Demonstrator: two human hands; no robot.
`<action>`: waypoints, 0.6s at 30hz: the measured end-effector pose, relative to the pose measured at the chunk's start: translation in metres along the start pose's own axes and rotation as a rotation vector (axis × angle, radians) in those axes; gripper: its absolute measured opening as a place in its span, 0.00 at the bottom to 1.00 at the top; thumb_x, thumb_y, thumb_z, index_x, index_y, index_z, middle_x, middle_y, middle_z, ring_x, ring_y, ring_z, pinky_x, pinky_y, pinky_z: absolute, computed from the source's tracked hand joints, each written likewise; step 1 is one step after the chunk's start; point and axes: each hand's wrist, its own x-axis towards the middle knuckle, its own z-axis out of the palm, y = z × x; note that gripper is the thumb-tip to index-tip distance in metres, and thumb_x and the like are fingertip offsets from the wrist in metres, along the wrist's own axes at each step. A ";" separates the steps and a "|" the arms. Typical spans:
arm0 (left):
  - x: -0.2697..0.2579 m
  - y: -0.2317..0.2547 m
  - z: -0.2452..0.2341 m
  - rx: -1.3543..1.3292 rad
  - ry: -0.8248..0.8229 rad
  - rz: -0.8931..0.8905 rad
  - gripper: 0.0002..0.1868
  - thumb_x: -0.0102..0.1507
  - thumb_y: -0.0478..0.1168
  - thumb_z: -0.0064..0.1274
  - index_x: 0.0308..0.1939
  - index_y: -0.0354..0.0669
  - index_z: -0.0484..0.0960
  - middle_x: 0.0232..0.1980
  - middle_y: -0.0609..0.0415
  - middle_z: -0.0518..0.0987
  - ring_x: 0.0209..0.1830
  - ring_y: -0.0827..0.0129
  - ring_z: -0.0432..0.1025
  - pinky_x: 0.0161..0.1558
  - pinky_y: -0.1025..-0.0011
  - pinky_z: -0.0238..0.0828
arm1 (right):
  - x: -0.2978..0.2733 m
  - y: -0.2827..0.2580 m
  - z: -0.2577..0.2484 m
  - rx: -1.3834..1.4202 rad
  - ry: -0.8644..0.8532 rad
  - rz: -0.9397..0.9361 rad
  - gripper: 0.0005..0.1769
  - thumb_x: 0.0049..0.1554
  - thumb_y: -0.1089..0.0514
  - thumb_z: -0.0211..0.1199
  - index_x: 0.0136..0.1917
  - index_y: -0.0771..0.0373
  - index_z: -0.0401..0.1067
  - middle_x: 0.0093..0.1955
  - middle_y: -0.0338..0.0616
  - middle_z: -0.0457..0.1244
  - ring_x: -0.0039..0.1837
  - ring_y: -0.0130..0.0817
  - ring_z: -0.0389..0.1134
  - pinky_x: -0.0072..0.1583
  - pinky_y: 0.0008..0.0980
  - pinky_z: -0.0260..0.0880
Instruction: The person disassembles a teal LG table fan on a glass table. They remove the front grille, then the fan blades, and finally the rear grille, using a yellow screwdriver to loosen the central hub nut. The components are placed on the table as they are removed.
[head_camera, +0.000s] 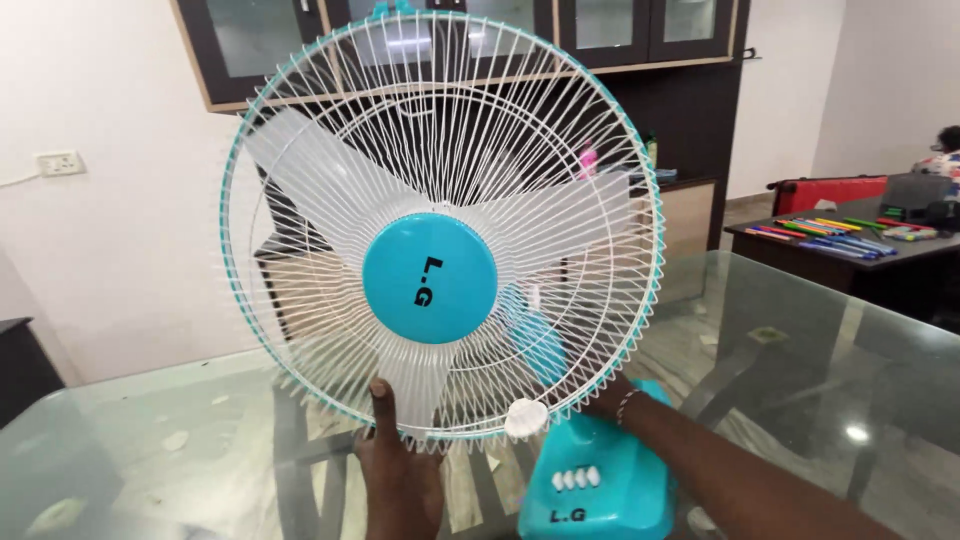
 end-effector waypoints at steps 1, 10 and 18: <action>-0.008 0.003 0.002 0.017 0.106 0.007 0.53 0.55 0.64 0.61 0.73 0.37 0.57 0.68 0.39 0.72 0.60 0.48 0.74 0.53 0.44 0.75 | -0.002 -0.001 -0.003 0.014 -0.031 -0.012 0.28 0.60 0.47 0.58 0.70 0.58 0.67 0.71 0.53 0.60 0.72 0.52 0.60 0.71 0.50 0.58; -0.052 0.018 0.014 0.061 0.500 -0.034 0.60 0.50 0.59 0.64 0.75 0.50 0.42 0.69 0.39 0.67 0.65 0.46 0.70 0.57 0.34 0.71 | -0.009 -0.005 -0.021 0.054 -0.216 -0.057 0.27 0.60 0.48 0.57 0.70 0.58 0.67 0.71 0.52 0.60 0.72 0.51 0.60 0.71 0.49 0.58; -0.039 0.035 0.014 0.198 0.380 0.047 0.61 0.48 0.55 0.67 0.75 0.48 0.43 0.69 0.44 0.66 0.65 0.50 0.68 0.57 0.36 0.68 | -0.016 -0.033 0.011 0.018 0.045 0.017 0.27 0.60 0.48 0.57 0.70 0.57 0.67 0.72 0.51 0.60 0.72 0.50 0.60 0.71 0.48 0.59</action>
